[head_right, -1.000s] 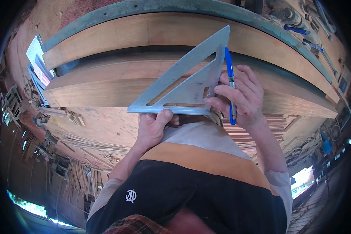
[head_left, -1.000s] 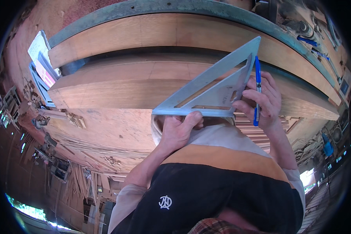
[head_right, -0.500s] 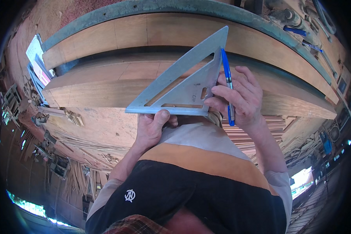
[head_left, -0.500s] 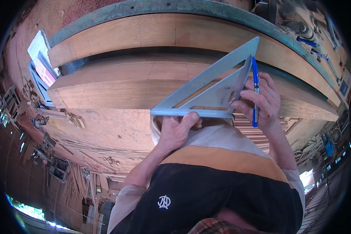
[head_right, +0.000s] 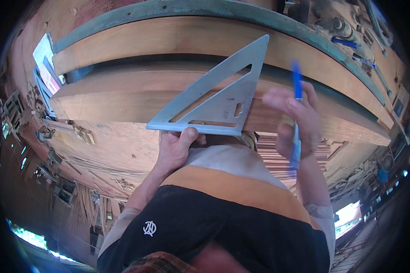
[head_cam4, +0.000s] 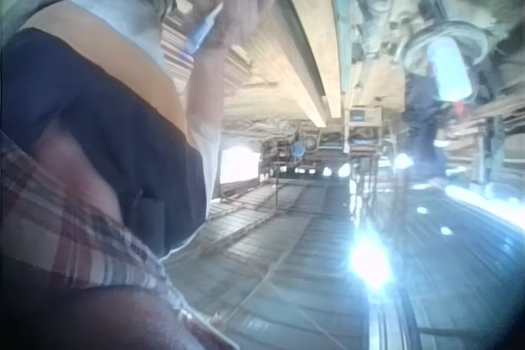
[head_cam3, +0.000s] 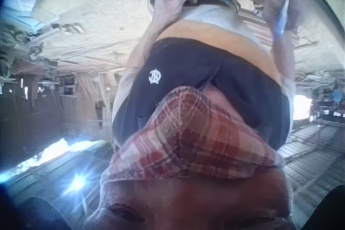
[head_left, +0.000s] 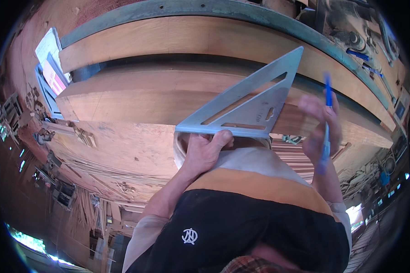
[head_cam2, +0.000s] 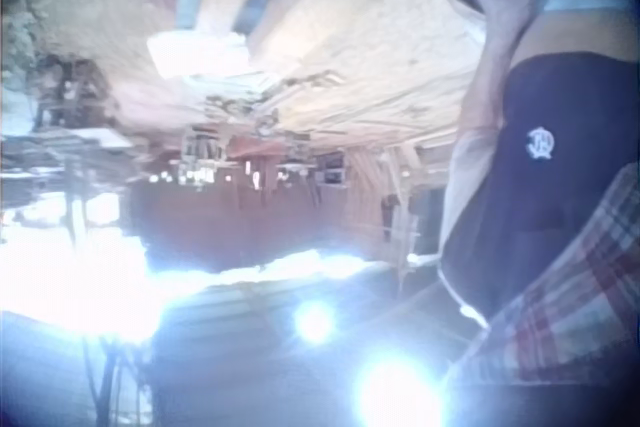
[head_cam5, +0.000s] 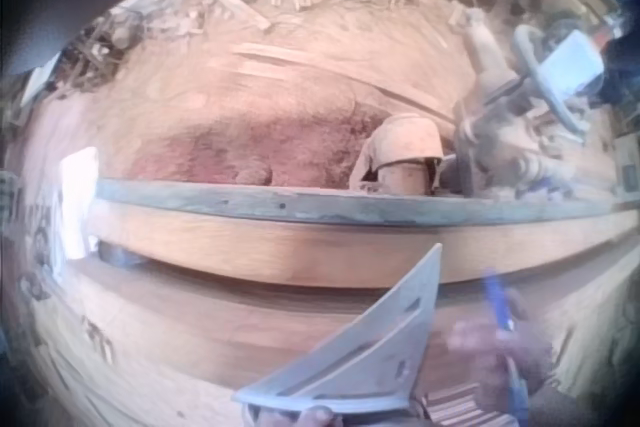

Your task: The person uses a speed square and a blue marker to draw lines on long wooden planks. They repeatedly position the square, mark the wood, and reposition the planks to continue marking.

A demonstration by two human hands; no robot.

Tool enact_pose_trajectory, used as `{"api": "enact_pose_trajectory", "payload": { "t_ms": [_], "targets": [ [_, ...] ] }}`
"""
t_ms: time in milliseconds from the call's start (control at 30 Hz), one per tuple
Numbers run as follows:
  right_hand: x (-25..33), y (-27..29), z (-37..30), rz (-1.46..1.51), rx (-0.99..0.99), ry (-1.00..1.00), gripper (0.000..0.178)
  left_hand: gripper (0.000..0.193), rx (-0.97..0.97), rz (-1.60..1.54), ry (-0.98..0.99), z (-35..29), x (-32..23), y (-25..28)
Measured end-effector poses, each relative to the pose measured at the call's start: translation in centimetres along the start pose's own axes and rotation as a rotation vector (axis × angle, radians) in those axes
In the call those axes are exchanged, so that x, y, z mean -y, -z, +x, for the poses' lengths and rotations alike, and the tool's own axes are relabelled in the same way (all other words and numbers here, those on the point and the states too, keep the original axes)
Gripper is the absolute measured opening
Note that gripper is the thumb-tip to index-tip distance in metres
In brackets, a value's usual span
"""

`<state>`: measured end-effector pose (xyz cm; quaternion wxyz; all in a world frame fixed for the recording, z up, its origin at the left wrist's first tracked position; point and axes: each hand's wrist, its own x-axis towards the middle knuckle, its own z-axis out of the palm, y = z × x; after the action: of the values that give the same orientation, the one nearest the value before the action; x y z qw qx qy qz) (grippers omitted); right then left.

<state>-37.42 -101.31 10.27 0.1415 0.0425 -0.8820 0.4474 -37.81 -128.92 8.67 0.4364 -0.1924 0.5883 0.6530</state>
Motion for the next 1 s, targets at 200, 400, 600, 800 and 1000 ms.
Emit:
{"api": "enact_pose_trajectory", "payload": {
  "t_ms": [200, 400, 600, 800, 1000],
  "targets": [
    [1.5, -2.9, 6.1, 0.118, 0.369, 0.071, 0.013, 0.045, 0.020, 0.015, -0.067, 0.2, 0.1, 0.0],
    [2.4, -6.9, 8.2, 0.161, 0.533, 0.077, 0.008, 0.042, 0.038, 0.040, -0.077, 0.4, 0.8, 0.4],
    [3.1, -6.2, 10.0, -0.026, 0.604, 0.121, 0.011, 0.037, 0.028, 0.060, -0.099, 0.9, 1.7, 0.4],
    [3.6, -7.1, 10.4, 0.010, 0.661, 0.158, 0.015, 0.037, 0.045, 0.126, -0.098, 0.8, 1.7, 0.4],
    [2.3, -3.8, 10.4, -0.099, 0.495, 0.088, 0.016, 0.041, 0.036, 0.025, -0.070, 0.7, 1.4, -0.2]
  ]
}}
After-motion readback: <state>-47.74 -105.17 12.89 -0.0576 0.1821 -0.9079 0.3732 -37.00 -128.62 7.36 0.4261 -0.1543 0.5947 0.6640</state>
